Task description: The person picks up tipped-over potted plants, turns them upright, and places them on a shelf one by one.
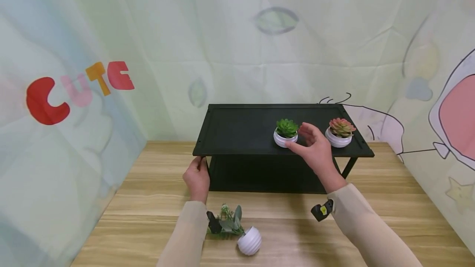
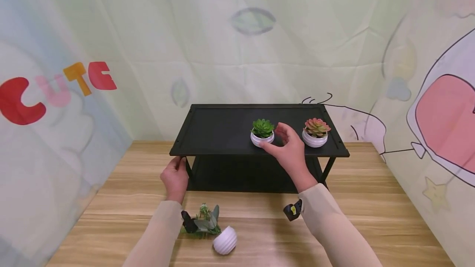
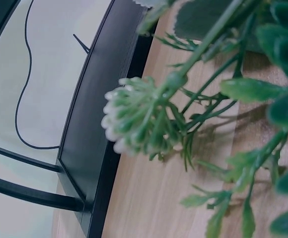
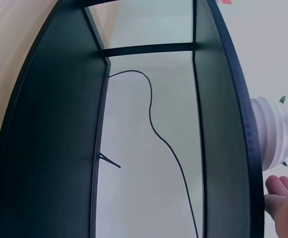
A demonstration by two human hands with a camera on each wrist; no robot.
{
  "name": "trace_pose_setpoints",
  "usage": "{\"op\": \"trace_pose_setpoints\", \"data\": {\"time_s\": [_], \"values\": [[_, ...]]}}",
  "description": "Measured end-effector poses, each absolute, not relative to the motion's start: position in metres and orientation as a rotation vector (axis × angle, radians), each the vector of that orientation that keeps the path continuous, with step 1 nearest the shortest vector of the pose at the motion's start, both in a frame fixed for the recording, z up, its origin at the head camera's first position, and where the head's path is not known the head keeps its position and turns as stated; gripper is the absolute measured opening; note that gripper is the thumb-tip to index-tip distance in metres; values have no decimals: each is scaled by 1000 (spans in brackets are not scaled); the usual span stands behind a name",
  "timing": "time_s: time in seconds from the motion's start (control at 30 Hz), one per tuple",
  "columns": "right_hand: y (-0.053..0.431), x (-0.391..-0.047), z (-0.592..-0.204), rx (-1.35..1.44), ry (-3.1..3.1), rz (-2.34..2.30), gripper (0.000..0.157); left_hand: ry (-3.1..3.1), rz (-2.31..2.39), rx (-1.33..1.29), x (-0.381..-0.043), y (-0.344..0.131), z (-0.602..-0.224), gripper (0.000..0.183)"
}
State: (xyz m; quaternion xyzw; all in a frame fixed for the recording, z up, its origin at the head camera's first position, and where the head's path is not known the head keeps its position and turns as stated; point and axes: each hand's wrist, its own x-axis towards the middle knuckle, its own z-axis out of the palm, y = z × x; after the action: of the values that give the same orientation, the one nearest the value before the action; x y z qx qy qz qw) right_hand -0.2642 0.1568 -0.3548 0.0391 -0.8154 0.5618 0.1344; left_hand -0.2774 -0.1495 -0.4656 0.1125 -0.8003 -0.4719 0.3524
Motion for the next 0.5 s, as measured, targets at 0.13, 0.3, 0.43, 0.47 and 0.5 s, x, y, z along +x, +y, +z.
{"op": "trace_pose_setpoints", "data": {"time_s": [0.13,0.3,0.43,0.47,0.5], "values": [[157,-260,-353,127,-2318,1623,71,-2067,-1213,280,-278,-150,-465,17],[155,-253,-353,143,-2298,1612,67,-2070,-1238,294,-278,-149,-465,18],[153,-248,-354,156,-2288,1606,66,-2081,-1239,306,-278,-149,-466,19],[152,-246,-354,157,-2279,1610,66,-2083,-1234,305,-278,-149,-466,19],[151,-245,-355,157,-2273,1610,65,-2084,-1231,307,-278,-149,-466,19]]}}
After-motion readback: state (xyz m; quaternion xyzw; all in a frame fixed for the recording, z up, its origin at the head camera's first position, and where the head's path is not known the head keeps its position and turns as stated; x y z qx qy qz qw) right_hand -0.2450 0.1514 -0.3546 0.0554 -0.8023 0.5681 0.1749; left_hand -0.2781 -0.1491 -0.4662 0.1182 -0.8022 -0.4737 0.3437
